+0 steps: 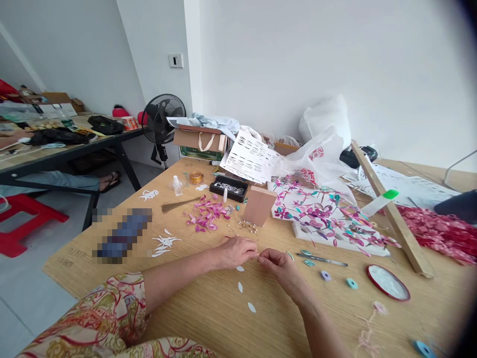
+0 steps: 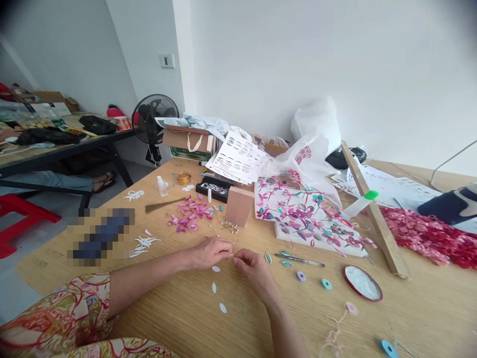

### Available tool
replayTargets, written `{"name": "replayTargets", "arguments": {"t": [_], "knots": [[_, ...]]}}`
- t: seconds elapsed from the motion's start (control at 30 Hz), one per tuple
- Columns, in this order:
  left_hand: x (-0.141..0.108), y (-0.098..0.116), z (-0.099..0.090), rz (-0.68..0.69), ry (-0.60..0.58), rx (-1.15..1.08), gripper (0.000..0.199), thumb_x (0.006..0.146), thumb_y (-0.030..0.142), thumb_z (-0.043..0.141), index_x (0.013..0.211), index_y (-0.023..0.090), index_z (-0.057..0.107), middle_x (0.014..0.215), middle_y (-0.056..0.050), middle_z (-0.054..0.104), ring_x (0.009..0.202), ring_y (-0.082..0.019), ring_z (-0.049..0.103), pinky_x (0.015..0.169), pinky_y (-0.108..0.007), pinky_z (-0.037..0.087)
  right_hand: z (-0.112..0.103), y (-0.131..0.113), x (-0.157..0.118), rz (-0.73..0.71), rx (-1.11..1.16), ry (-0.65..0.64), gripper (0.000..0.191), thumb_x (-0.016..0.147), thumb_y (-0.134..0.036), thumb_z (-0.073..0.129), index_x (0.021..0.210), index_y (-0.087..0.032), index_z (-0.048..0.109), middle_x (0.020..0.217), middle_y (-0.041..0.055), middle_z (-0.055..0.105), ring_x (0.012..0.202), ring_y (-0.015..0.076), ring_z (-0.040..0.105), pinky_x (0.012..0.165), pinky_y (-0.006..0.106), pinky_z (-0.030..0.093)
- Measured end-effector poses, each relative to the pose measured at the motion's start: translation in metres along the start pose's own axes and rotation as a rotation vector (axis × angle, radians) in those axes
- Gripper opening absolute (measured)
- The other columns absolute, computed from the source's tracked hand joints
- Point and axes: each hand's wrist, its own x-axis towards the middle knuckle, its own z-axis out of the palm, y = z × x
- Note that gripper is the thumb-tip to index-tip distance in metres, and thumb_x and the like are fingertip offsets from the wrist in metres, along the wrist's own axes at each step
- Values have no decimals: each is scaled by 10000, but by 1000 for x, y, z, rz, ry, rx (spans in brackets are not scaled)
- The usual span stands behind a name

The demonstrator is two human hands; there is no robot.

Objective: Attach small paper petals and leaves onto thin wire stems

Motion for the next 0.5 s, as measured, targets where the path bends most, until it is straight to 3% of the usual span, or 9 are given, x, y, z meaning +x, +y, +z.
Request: {"name": "replayTargets", "arguments": {"t": [0.23,0.37,0.5], "knots": [[2,-8,1,-31,-30,-79,173,786,238,471,641,172,538,620,46,500,626,-97,432,583,-192,293,-2,2,1,-65,-113,64,242,764,-355,460,606,-191,540,496,-46,460,494,108,420,476,216,325],[3,-11,3,-101,-14,-142,193,783,264,458,638,166,541,572,48,473,599,-95,434,546,-193,284,-4,5,1,-137,-240,136,206,777,-324,452,777,-209,624,682,16,617,617,159,536,566,252,391],[5,-11,4,-151,-10,-218,199,779,268,449,644,158,545,592,42,501,618,-95,468,544,-184,305,-6,3,-2,-251,-414,166,212,807,-303,454,842,-247,656,758,49,634,716,196,557,655,288,380]]}}
